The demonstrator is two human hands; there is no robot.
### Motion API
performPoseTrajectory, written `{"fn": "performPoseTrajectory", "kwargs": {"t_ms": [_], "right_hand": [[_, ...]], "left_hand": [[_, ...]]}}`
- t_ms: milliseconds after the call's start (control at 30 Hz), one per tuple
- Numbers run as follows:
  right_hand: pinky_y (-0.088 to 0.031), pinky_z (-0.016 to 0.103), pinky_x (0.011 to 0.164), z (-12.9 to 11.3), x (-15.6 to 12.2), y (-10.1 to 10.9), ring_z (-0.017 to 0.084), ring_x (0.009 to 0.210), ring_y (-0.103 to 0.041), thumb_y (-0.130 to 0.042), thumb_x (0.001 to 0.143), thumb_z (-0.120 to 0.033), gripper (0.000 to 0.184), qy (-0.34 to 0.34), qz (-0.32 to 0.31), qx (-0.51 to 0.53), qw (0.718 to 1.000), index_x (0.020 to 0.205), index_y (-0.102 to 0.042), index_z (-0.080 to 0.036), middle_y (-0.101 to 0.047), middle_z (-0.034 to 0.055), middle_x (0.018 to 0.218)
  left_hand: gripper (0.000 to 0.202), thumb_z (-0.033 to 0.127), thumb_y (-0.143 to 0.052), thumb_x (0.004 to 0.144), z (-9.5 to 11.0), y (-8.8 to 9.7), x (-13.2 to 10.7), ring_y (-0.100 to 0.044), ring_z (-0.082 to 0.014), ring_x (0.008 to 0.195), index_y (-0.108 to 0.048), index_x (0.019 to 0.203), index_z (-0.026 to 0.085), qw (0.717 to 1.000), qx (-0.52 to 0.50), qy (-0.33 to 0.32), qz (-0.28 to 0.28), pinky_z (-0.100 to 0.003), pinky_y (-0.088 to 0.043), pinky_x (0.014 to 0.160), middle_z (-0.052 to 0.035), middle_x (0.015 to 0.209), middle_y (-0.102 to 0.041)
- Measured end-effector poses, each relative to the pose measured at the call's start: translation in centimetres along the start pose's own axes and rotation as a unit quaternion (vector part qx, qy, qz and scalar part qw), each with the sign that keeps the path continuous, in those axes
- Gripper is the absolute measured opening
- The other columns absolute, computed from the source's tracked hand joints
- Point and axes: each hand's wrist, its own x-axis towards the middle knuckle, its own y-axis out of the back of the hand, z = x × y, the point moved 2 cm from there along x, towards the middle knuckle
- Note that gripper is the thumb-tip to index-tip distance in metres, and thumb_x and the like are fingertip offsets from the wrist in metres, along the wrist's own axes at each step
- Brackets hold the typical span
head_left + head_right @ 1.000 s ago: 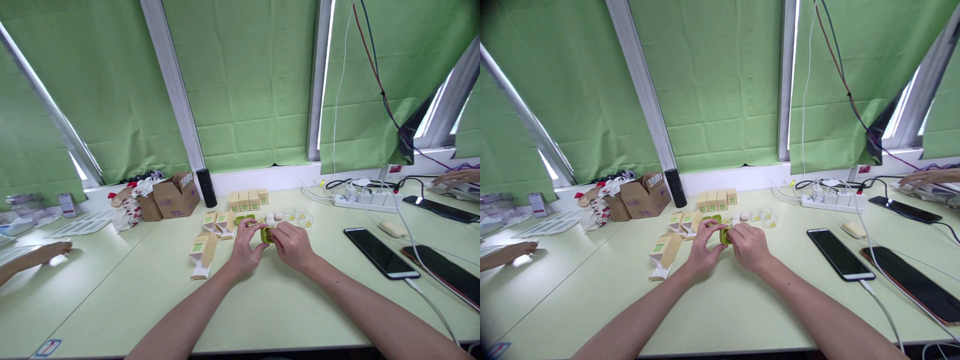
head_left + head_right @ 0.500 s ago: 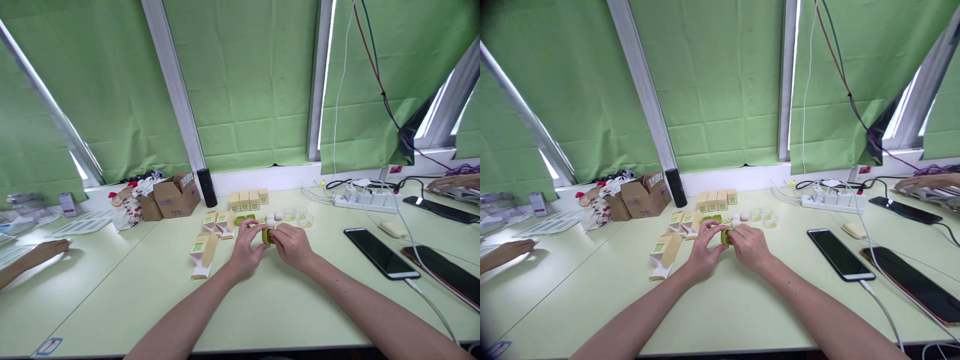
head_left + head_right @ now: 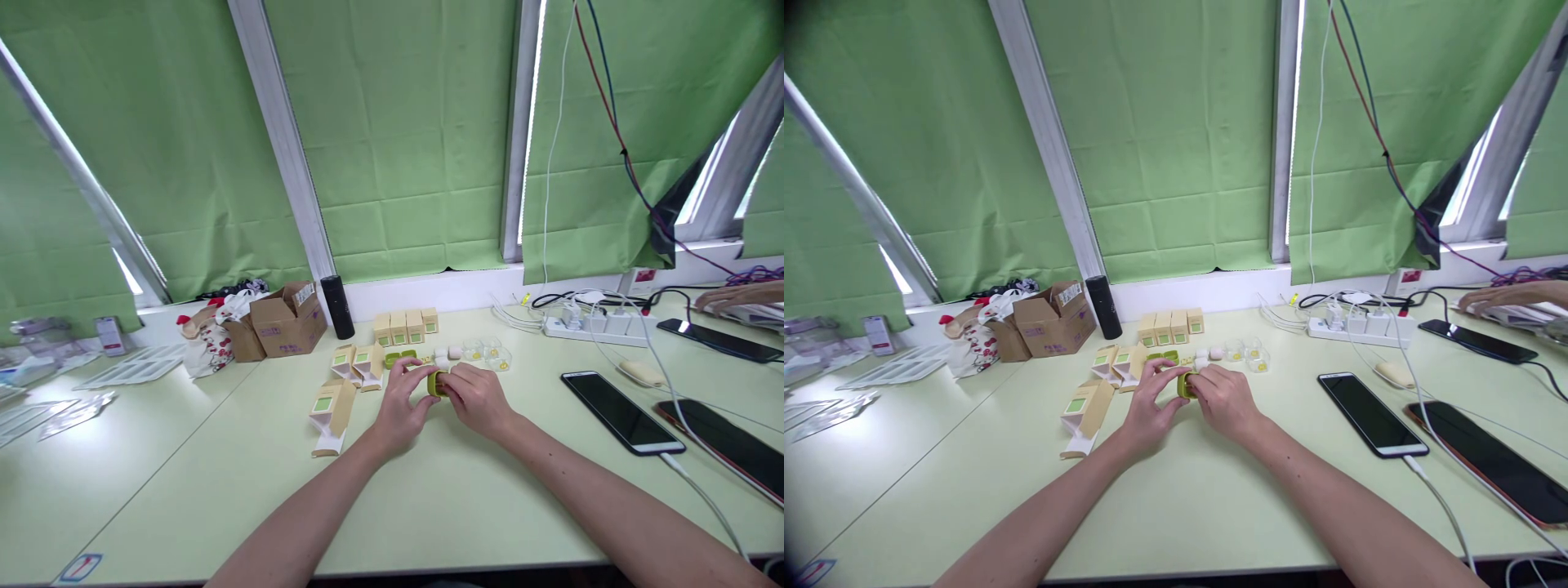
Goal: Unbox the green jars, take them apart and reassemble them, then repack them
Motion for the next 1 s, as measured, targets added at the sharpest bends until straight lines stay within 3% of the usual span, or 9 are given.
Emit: {"fn": "performPoseTrajectory", "kwargs": {"t_ms": [267,367,467,567,767,867,1000], "right_hand": [[-0.042,0.030,0.060,0.5,-0.1,0.7,0.017,0.066,-0.058,-0.054,0.097,-0.012,0.023,0.018,0.028,0.023,0.999,0.115,-0.067,-0.018,-0.066,0.0028,0.075],[-0.052,0.034,0.068,0.4,0.0,1.0,0.023,0.086,-0.067,-0.057,0.096,-0.015,0.030,0.005,0.035,0.029,0.999,0.125,-0.064,-0.019,-0.072,0.0096,0.096],[-0.061,0.041,0.080,0.1,0.1,0.8,0.030,0.114,-0.067,-0.056,0.096,-0.017,0.047,-0.015,-0.004,0.030,0.999,0.142,-0.053,-0.020,-0.068,0.0157,0.128],[-0.064,0.045,0.087,0.0,-0.1,0.2,0.031,0.123,-0.064,-0.052,0.098,-0.015,0.056,-0.026,-0.040,0.045,0.998,0.152,-0.043,-0.022,-0.065,0.0152,0.137],[-0.069,0.045,0.081,0.5,-0.6,-0.6,0.031,0.122,-0.065,-0.052,0.098,-0.014,0.056,-0.065,-0.024,0.107,0.992,0.153,-0.044,-0.026,-0.065,0.0141,0.136],[-0.071,0.043,0.080,0.7,-0.6,-0.6,0.030,0.125,-0.063,-0.052,0.098,-0.012,0.054,-0.095,0.004,0.158,0.983,0.150,-0.048,-0.028,-0.063,0.0132,0.136],[-0.072,0.043,0.081,0.7,-0.6,-0.6,0.029,0.123,-0.064,-0.055,0.097,-0.012,0.051,-0.129,0.018,0.203,0.971,0.145,-0.052,-0.029,-0.063,0.0120,0.134]], "left_hand": [[0.049,0.011,-0.071,0.087,0.1,0.4,0.4,-0.049,-0.0317,0.129,-0.067,0.133,0.028,1.000,0.013,0.005,0.026,-0.054,-0.047,0.106,-0.0100,0.123,-0.071],[0.049,0.012,-0.073,0.087,-0.2,0.5,0.5,-0.047,-0.0323,0.129,-0.068,0.132,0.028,0.999,0.024,0.018,0.037,-0.056,-0.045,0.108,-0.0086,0.123,-0.073],[0.049,0.014,-0.074,0.087,-0.2,0.5,0.5,-0.045,-0.0324,0.129,-0.067,0.133,0.028,0.999,0.032,0.020,0.033,-0.056,-0.045,0.109,-0.0078,0.124,-0.074],[0.048,0.017,-0.075,0.087,0.0,0.4,0.5,-0.046,-0.0326,0.127,-0.067,0.133,0.028,0.999,0.035,0.013,0.030,-0.056,-0.045,0.109,-0.0084,0.122,-0.074],[0.055,0.019,-0.077,0.085,0.6,0.5,0.5,-0.048,-0.0306,0.130,-0.062,0.137,0.027,0.998,-0.002,0.050,0.047,-0.052,-0.045,0.110,-0.0108,0.127,-0.068],[0.034,0.021,-0.068,0.091,0.7,0.7,0.7,-0.050,-0.0285,0.128,-0.067,0.125,0.025,0.996,-0.009,0.068,0.055,-0.049,-0.045,0.110,-0.0103,0.121,-0.069],[0.013,0.026,-0.065,0.092,0.0,0.5,0.9,-0.058,-0.0268,0.114,-0.072,0.104,0.024,0.989,-0.012,0.123,0.080,-0.043,-0.051,0.095,-0.0094,0.106,-0.068]]}}
